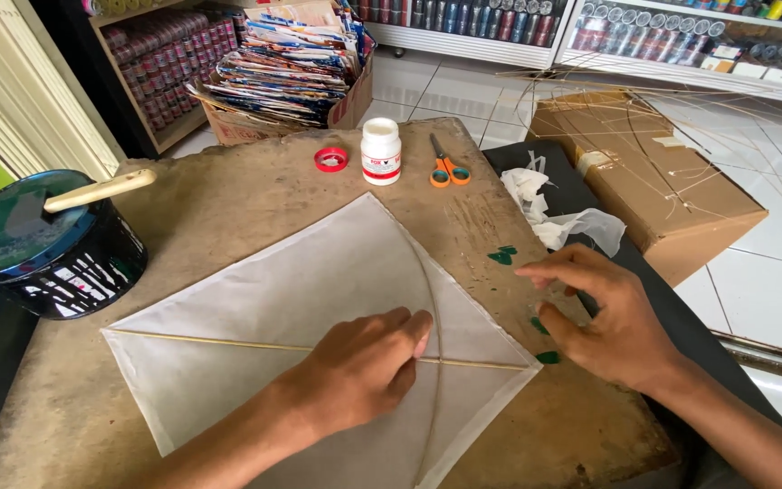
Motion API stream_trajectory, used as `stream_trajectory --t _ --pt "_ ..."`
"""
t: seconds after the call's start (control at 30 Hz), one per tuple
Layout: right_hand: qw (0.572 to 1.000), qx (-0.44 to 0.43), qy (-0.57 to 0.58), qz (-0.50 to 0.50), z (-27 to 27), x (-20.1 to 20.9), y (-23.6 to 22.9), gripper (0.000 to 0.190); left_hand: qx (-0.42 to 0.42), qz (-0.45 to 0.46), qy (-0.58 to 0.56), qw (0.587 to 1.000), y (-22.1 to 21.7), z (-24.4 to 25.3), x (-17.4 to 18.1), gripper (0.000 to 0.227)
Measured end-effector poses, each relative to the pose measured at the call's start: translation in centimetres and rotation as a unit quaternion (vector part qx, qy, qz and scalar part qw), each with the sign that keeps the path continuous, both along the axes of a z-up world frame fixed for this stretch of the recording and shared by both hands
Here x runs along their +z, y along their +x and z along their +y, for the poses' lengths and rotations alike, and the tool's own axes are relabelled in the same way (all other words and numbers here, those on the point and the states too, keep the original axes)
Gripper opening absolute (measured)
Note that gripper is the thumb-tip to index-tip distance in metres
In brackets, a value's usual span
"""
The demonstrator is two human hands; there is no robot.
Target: Assembling a kite by gluing and folding paper over a bamboo frame.
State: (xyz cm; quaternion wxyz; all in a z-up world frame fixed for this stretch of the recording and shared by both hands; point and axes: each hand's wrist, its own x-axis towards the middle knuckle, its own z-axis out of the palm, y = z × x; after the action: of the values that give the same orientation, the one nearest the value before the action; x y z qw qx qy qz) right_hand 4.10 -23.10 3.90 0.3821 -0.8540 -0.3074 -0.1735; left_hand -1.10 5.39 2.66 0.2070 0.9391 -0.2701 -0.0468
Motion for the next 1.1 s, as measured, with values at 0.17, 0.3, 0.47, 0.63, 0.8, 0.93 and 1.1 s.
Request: stream_trajectory --t 0.17,0.3,0.47,0.63,0.8,0.93,1.1 --pt "1.000 -0.017 -0.019 0.002 1.7 0.8 1.3 0.047 -0.011 -0.099 0.020 0.995 -0.1 0.1 -1.6 0.015" --pt "1.000 -0.012 -0.020 -0.005 2.7 0.6 2.7 0.044 -0.032 -0.166 0.054 0.984 0.6 0.4 -2.5 0.023" --pt "0.999 -0.005 -0.031 -0.016 3.8 1.1 4.3 0.044 -0.061 -0.205 0.100 0.972 0.4 0.1 -2.8 0.039" --pt "0.999 -0.016 -0.039 -0.005 5.1 2.1 5.5 0.043 -0.037 -0.166 0.106 0.980 0.0 -0.4 -2.8 0.047" --pt "0.998 -0.001 -0.051 0.033 6.6 2.2 6.8 0.040 0.022 -0.054 0.075 0.996 -0.1 -0.9 -2.0 0.049" --pt "0.996 -0.011 -0.069 0.059 8.1 1.4 7.9 0.039 0.043 -0.046 0.077 0.995 0.4 -1.0 -2.2 0.054" --pt "0.978 -0.034 -0.134 0.153 11.2 2.7 7.1 0.034 0.041 -0.074 0.077 0.993 1.2 0.1 -2.3 0.048"
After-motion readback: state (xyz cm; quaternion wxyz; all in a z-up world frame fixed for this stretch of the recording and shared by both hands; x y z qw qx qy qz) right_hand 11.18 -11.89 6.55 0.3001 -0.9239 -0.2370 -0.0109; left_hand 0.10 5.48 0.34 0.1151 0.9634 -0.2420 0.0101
